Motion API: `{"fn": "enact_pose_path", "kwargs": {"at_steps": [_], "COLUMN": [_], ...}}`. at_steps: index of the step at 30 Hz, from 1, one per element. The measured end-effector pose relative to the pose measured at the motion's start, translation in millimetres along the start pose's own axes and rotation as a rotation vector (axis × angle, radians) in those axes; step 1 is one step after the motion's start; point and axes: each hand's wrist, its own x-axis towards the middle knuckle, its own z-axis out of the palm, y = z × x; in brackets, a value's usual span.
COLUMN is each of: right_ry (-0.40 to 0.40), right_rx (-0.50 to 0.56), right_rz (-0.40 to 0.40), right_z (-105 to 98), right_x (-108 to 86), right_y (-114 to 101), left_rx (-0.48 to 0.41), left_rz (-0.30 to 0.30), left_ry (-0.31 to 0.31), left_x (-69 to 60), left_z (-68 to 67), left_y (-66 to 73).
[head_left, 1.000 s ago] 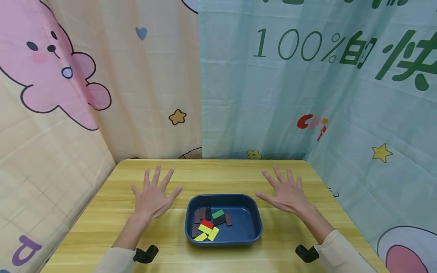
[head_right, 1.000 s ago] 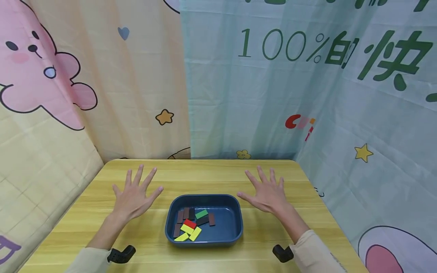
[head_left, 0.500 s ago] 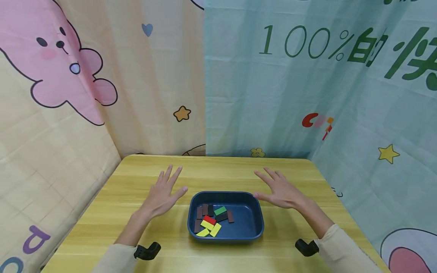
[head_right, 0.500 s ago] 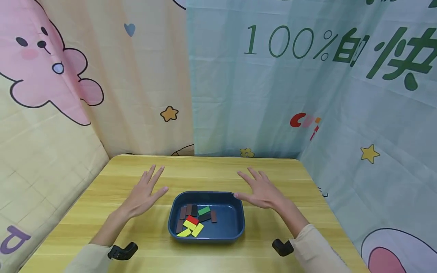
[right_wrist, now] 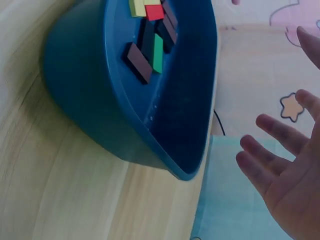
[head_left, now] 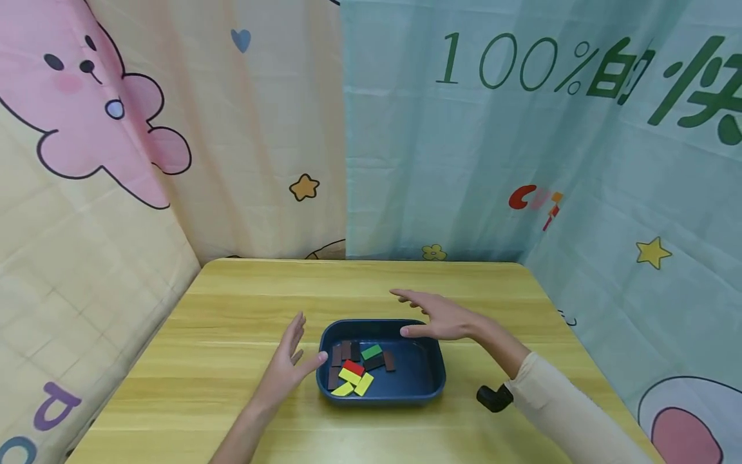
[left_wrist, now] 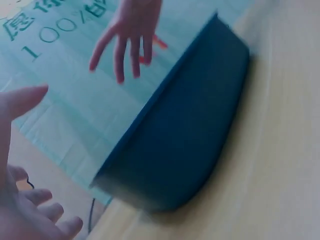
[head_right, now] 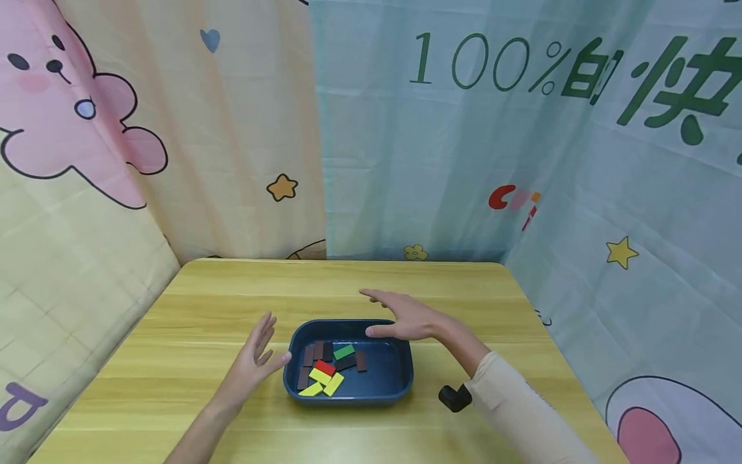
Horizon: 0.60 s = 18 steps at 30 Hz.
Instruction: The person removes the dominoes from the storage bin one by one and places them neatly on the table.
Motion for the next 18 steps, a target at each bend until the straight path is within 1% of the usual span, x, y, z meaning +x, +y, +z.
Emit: {"fn": "enact_pose_path", "kwargs": {"at_steps": [3,5,7,9,13,18], "right_ry": [-0.078,-0.126,-0.157,-0.181,-0.207,-0.243], "right_rx": [0.07,0.088,0.091,0.089,0.063,-0.035], "right_rz": [-0.015,-0.026,-0.039,-0.044,-0.028,-0.015], "right_z": [6,11,16,21,30,43], "right_x": [13.4,20.7,26.9,31.7,39.2,44.1], "right_y": [-2,-2,-2,-1,3,10], "left_rx": [-0.116,-0.163,-0.209,-0.255,-0.32,-0.366], "left_rz": [-0.093,-0.147,-0.189,-0.214,-0.23,-0.258], "left_ry": [0.039,0.049,0.059,0.058,0.051,0.03], "left_x": [-12.8,-19.5,-24.1,-27.6,-29.5,-28.2], "left_z": [14.5,22.9,29.4,34.1,39.2,38.9], "left_y": [-5.1,-7.8,-10.1,-11.1,-12.5,-15.1]}}
